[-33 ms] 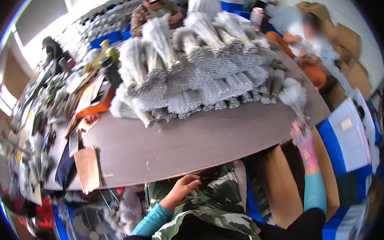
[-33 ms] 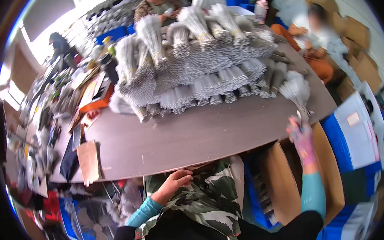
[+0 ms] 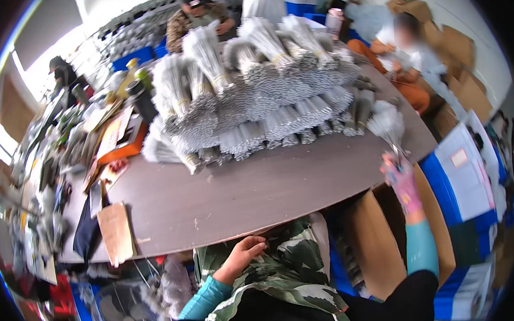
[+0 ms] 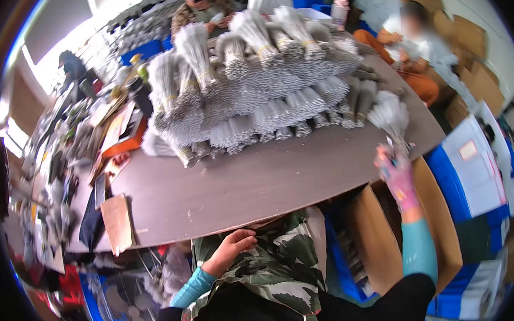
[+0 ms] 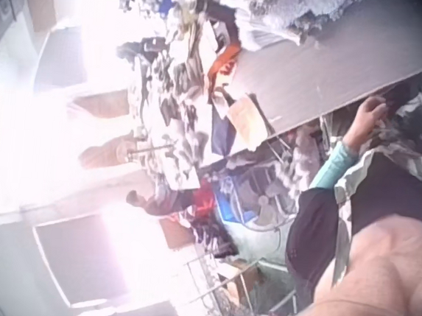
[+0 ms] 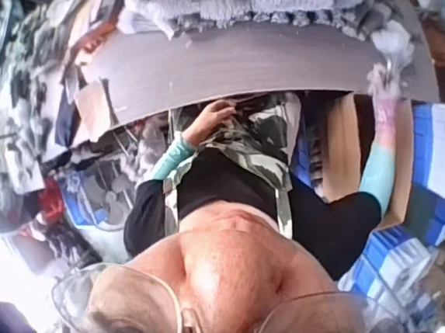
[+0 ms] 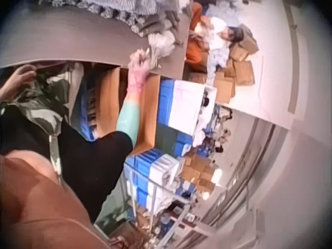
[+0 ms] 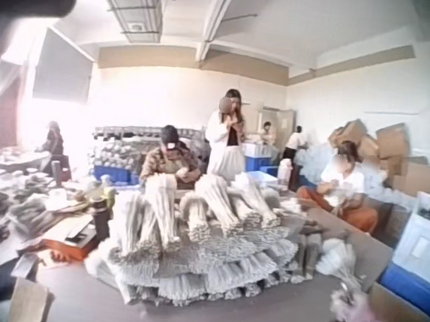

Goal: Assembling wire-core brushes by threading metal rods through white bristle bundles and securing them.

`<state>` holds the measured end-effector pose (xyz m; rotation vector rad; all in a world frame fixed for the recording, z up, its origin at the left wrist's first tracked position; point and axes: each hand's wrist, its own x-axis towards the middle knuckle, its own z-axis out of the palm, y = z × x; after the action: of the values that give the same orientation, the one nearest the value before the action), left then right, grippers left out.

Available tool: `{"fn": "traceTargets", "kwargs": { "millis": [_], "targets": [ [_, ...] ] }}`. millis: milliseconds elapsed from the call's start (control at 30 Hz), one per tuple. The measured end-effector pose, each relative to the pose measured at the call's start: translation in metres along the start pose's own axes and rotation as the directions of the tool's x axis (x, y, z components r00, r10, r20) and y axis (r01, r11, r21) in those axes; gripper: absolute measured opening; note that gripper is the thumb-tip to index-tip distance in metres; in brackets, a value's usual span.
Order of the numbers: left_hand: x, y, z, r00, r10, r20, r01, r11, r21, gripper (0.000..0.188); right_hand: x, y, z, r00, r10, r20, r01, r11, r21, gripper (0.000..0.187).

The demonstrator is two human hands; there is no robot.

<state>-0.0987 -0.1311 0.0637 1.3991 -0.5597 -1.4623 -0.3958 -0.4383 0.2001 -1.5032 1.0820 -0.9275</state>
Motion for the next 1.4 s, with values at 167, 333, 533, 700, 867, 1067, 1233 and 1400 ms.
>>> {"fn": "traceTargets", "kwargs": {
  "millis": [167, 333, 533, 700, 867, 1067, 1233, 1400],
  "targets": [
    [-0.012, -0.006, -0.006, 0.995, -0.084, 0.049, 0.089, 0.990, -0.109, 0.030, 0.036, -0.082, 0.063, 0.946, -0.313, 0.080, 0.323, 0.922, -0.214, 0.019],
    [-0.010, -0.028, -0.012, 0.994, -0.103, 0.036, 0.109, 0.952, -0.286, 0.027, 0.144, -0.111, 0.098, 0.921, -0.389, 0.021, 0.349, 0.800, -0.488, 0.027],
    [-0.006, -0.038, -0.018, 0.993, -0.117, 0.033, 0.121, 0.925, -0.361, 0.026, 0.187, -0.114, 0.165, 0.920, -0.050, -0.389, 0.066, 0.997, 0.028, 0.056],
    [0.000, -0.047, -0.023, 0.994, -0.100, 0.043, 0.108, 0.907, -0.406, 0.025, 0.171, -0.136, 0.188, 0.919, 0.060, -0.390, 0.102, 0.918, 0.383, 0.044],
    [-0.004, -0.041, -0.019, 0.991, -0.131, 0.033, 0.133, 0.909, -0.395, 0.022, 0.170, -0.152, 0.181, 0.897, 0.087, -0.434, 0.179, 0.826, 0.535, 0.029],
    [-0.014, -0.037, -0.013, 0.990, -0.128, 0.061, 0.142, 0.904, -0.403, 0.022, 0.126, -0.164, 0.146, 0.911, -0.189, -0.365, 0.341, 0.845, 0.413, 0.023],
    [-0.012, 0.008, 0.003, 0.986, -0.034, 0.166, 0.088, 0.939, -0.332, 0.027, 0.024, -0.141, 0.100, 0.940, -0.337, 0.056, 0.253, 0.798, 0.547, 0.035],
    [-0.008, 0.074, 0.008, 0.949, 0.299, 0.102, -0.259, 0.921, -0.289, 0.033, -0.081, -0.073, 0.114, 0.956, -0.079, 0.283, -0.072, 0.871, 0.485, 0.043]
  ]
}}
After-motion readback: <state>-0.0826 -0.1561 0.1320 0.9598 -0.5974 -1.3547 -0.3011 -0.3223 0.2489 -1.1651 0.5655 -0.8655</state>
